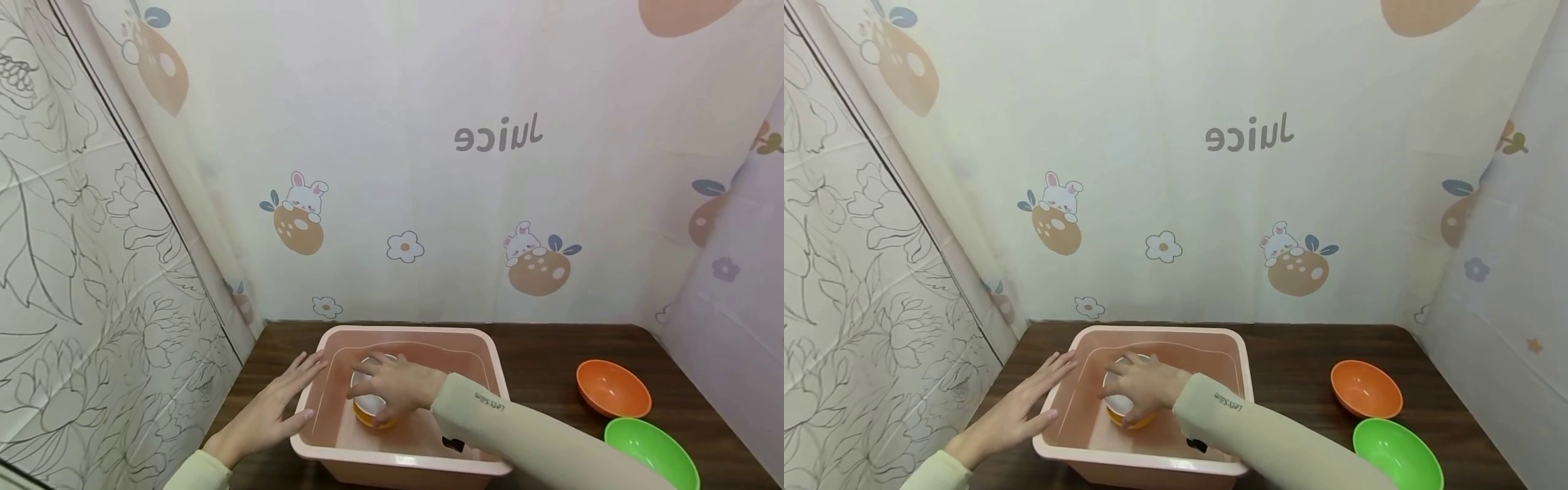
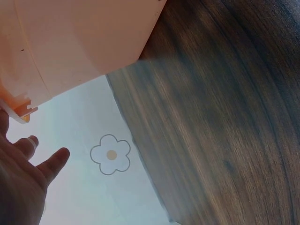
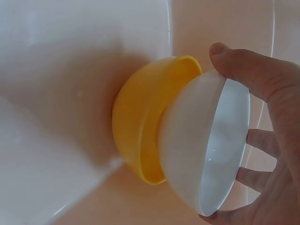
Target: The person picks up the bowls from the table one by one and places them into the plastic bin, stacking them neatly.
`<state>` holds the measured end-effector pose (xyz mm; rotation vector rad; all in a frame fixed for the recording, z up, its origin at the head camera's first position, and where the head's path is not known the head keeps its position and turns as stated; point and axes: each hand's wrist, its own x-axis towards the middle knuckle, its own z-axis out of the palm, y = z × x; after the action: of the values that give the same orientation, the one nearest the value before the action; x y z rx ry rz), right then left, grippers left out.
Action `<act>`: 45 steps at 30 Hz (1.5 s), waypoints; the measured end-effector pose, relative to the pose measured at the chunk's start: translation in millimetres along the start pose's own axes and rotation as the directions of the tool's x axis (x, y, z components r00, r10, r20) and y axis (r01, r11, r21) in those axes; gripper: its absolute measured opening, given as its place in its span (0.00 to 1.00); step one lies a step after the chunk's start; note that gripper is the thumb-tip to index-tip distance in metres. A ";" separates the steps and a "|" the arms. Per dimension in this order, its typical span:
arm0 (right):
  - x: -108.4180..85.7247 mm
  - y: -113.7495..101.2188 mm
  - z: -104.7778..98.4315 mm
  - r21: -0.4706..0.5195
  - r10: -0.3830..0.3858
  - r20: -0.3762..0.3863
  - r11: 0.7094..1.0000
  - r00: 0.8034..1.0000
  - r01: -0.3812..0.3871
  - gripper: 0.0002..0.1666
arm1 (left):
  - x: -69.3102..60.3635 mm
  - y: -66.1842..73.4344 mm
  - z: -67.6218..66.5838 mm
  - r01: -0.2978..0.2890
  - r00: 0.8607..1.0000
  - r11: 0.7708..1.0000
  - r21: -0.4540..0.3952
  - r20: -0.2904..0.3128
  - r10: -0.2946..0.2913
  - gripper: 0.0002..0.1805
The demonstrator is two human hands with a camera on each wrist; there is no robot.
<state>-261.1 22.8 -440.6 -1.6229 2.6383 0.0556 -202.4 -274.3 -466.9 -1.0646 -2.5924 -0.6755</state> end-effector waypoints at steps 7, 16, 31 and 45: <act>2.2 -0.6 3.7 -0.014 0.008 0.014 1.000 1.000 -0.008 0.37 | -0.8 0.0 0.4 0.002 1.000 1.000 0.001 -0.006 -0.002 0.41; 5.0 -5.0 7.1 -0.093 -0.007 0.010 0.996 1.000 0.008 0.36 | -2.7 0.3 1.1 -0.001 1.000 1.000 0.000 -0.010 0.001 0.41; 5.4 -7.1 15.4 -0.212 -0.054 -0.013 0.976 0.998 0.050 0.35 | -2.2 0.8 2.3 0.006 1.000 1.000 -0.007 -0.008 -0.006 0.41; 10.7 -5.2 19.9 -0.203 -0.051 0.018 0.978 0.999 0.054 0.36 | -1.5 -0.5 2.1 0.001 1.000 1.000 0.001 -0.012 -0.001 0.41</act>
<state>-260.8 11.9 -461.1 -1.7419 2.6543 0.3432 -201.8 -274.4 -469.4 -1.0554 -2.5832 -0.6787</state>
